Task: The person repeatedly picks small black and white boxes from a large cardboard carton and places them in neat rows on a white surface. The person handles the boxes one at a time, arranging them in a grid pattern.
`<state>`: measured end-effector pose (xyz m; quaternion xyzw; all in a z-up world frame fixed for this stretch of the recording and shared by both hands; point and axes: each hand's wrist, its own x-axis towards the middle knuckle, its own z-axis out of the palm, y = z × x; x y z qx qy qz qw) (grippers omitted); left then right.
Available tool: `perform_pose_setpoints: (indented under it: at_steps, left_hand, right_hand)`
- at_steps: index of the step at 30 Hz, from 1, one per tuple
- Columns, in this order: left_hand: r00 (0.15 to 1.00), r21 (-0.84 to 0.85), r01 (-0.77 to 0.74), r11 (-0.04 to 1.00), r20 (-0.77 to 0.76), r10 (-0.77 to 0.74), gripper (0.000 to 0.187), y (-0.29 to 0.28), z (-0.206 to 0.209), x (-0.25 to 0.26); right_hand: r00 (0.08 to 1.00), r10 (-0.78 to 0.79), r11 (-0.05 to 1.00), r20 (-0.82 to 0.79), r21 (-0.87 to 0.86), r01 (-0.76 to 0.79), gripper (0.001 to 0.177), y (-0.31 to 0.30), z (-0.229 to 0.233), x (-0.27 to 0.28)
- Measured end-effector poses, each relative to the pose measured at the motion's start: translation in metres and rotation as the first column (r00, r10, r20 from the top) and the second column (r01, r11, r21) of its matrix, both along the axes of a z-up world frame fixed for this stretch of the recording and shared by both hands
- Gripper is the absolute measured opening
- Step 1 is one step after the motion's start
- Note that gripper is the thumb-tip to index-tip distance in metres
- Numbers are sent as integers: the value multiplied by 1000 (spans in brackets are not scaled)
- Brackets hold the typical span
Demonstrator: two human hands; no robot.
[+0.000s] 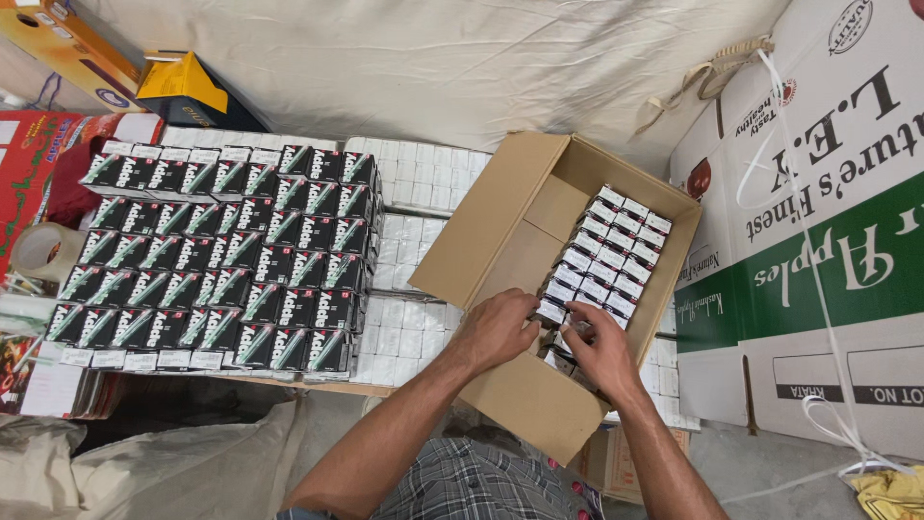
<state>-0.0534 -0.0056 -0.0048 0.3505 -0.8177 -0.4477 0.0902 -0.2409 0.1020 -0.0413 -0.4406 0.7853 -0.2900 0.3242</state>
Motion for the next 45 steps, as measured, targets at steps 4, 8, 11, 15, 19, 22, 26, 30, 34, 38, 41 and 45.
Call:
perform_pose_setpoints:
  at_steps: [4,8,11,15,19,22,26,30,34,38,41,45]
  left_hand:
    - [967,9,110,994,228,-109,39,-8,-29,-19]
    - [937,41,130,991,320,-136,50,-17,-46,-32]
    - [936,26,122,992,329,-123,50,-18,-56,-38]
    - [938,-5,125,992,325,-117,39,-18,-36,-36]
    - [936,-21,118,993,337,-104,38,-17,-45,-36]
    - [937,-4,111,994,334,-104,39,-17,-51,-36]
    - [937,23,119,993,328,-120,37,-16,-41,-34]
    - [955,30,118,993,270,-121,40,-15,-35,-31]
    - [975,17,103,995,196,-105,39,-13,-26,-24]
    - [996,3,63,998,67,-63,34,-13,-21,-15]
    - [996,13,14,1000,-86,-13,37,-12,-18,-8]
    - [955,29,-26,999,-296,34,45,-10,8,7]
  right_hand:
    - [990,95,995,-107,53,-90,48,-7,-3,-1]
    - [970,160,983,-182,115,-141,45,-15,-3,-3]
    - [966,186,977,-177,133,-164,47,-12,-6,-4]
    - [955,235,965,-183,160,-207,44,-14,-5,-4]
    - [949,245,965,-199,148,-218,44,-14,-11,-2]
    - [941,254,964,-221,140,-227,43,-13,-9,0]
    - [934,263,964,-242,101,-245,40,-11,-13,0]
    - [920,265,964,-290,51,-262,37,-9,-17,1]
    - [926,245,963,-286,-38,-267,36,-9,-9,6]
    - [965,203,968,-167,-117,-224,38,-10,12,13]
    - [987,148,978,-66,-136,-156,40,-10,20,14]
    - [992,103,959,-76,-257,-120,38,-12,36,24]
